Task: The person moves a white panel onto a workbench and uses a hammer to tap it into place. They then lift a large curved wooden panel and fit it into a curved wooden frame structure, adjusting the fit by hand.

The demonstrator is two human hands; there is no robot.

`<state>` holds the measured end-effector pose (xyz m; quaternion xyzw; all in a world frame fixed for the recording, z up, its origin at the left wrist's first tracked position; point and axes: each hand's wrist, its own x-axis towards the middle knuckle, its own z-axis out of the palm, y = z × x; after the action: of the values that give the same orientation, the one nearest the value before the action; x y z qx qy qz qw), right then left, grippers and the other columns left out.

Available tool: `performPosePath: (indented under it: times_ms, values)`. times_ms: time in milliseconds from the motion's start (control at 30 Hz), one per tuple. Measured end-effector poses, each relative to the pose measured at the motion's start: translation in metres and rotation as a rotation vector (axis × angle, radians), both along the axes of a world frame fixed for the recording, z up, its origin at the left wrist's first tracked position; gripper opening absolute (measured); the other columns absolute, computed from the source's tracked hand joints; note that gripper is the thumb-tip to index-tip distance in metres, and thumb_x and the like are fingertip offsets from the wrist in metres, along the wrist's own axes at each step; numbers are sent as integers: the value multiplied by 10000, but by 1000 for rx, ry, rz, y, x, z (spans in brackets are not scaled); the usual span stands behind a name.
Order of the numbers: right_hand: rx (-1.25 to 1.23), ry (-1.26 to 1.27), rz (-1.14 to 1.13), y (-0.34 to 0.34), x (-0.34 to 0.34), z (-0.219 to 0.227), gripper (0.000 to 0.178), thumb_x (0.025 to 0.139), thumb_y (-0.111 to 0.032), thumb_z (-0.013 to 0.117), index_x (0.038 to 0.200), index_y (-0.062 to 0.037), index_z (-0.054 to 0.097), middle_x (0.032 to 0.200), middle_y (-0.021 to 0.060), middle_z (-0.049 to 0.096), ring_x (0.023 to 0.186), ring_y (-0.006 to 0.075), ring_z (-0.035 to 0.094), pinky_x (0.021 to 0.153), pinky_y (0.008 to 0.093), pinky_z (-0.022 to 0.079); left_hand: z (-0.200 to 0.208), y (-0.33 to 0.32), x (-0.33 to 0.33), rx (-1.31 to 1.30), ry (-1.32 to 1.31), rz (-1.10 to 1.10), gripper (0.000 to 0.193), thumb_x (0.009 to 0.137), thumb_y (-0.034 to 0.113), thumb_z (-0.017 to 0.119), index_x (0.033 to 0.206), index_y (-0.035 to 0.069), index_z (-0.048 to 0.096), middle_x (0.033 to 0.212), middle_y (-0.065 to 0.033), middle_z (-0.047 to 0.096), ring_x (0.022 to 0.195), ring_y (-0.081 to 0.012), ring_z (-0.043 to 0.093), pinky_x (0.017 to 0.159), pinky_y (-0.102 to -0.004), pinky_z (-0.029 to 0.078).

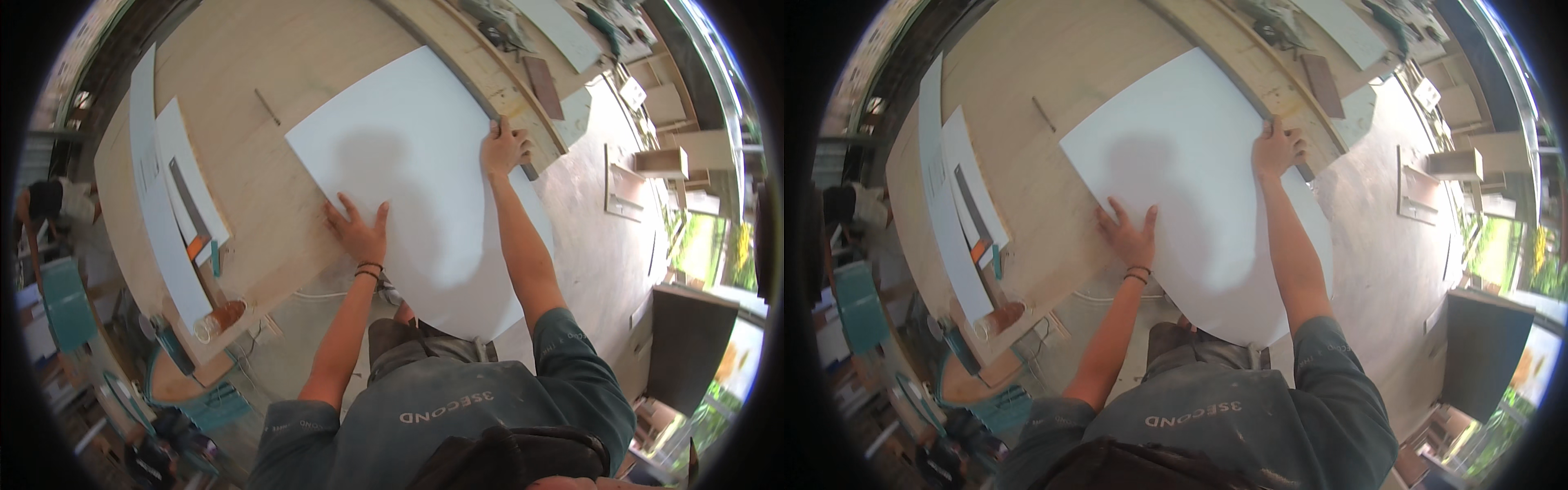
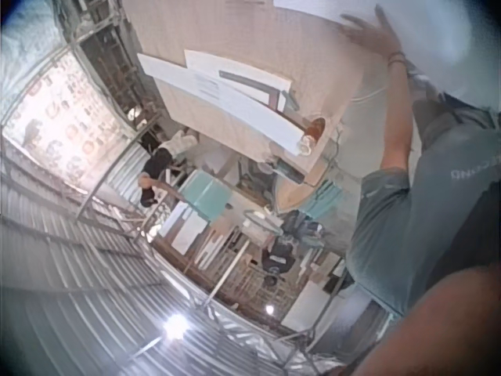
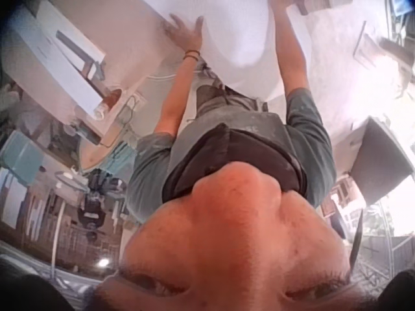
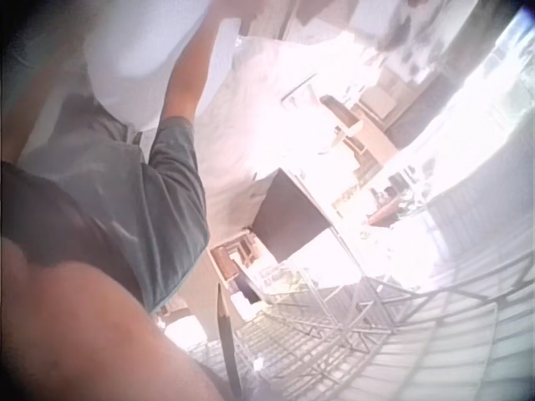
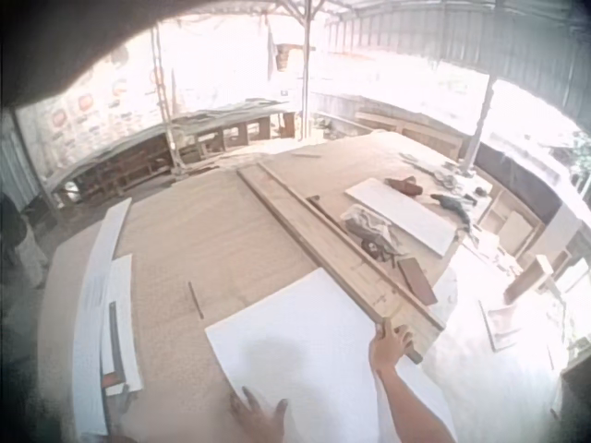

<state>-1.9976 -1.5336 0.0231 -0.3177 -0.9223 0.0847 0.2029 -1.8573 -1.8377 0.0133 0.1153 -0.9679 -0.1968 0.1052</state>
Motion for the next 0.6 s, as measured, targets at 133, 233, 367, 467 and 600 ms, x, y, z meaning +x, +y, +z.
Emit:
performPosePath:
  times_ms: [133, 233, 367, 467, 600]
  values:
    - [-10, -66, 0, 2, -9, -5, 360, 1009, -423, 563, 1338, -301, 642, 1239, 169, 480, 1166, 415, 418, 1022, 628, 239, 7, 0, -4, -27, -11, 33, 1021, 888, 719, 591, 1560, -3, 329, 1570, -343, 261, 1499, -460, 231, 1218, -599, 196]
    - [-20, -111, 21, 7, -6, -2, 453, 997, -431, 580, 1420, -271, 583, 1281, 175, 474, 1202, 429, 409, 1040, 635, 247, 7, 1, -5, 15, 36, 45, 1012, 883, 723, 594, 1549, -1, 353, 1562, -340, 279, 1493, -459, 246, 1215, -596, 206]
    - [-122, -142, 181, 27, 16, 8, 612, 963, -479, 626, 1498, -210, 499, 1380, 197, 446, 1297, 437, 380, 1091, 635, 255, 12, -1, -8, 36, 46, 45, 1004, 876, 733, 593, 1534, 3, 384, 1552, -337, 301, 1480, -464, 271, 1209, -595, 221]
    - [-91, -50, 273, 41, 78, 19, 737, 912, -520, 677, 1508, -139, 472, 1414, 239, 467, 1354, 396, 400, 1120, 541, 320, 16, -4, -7, 46, 46, 58, 1000, 877, 729, 596, 1533, 4, 385, 1548, -337, 307, 1473, -470, 284, 1203, -601, 228]
    - [-169, -258, -167, 54, 208, 29, 896, 863, -591, 715, 1554, -121, 392, 1469, 251, 431, 1420, 397, 340, 1140, 553, 304, 17, -5, -4, 70, 44, 53, 989, 886, 694, 616, 1542, 0, 361, 1554, -338, 301, 1471, -476, 286, 1195, -610, 231]
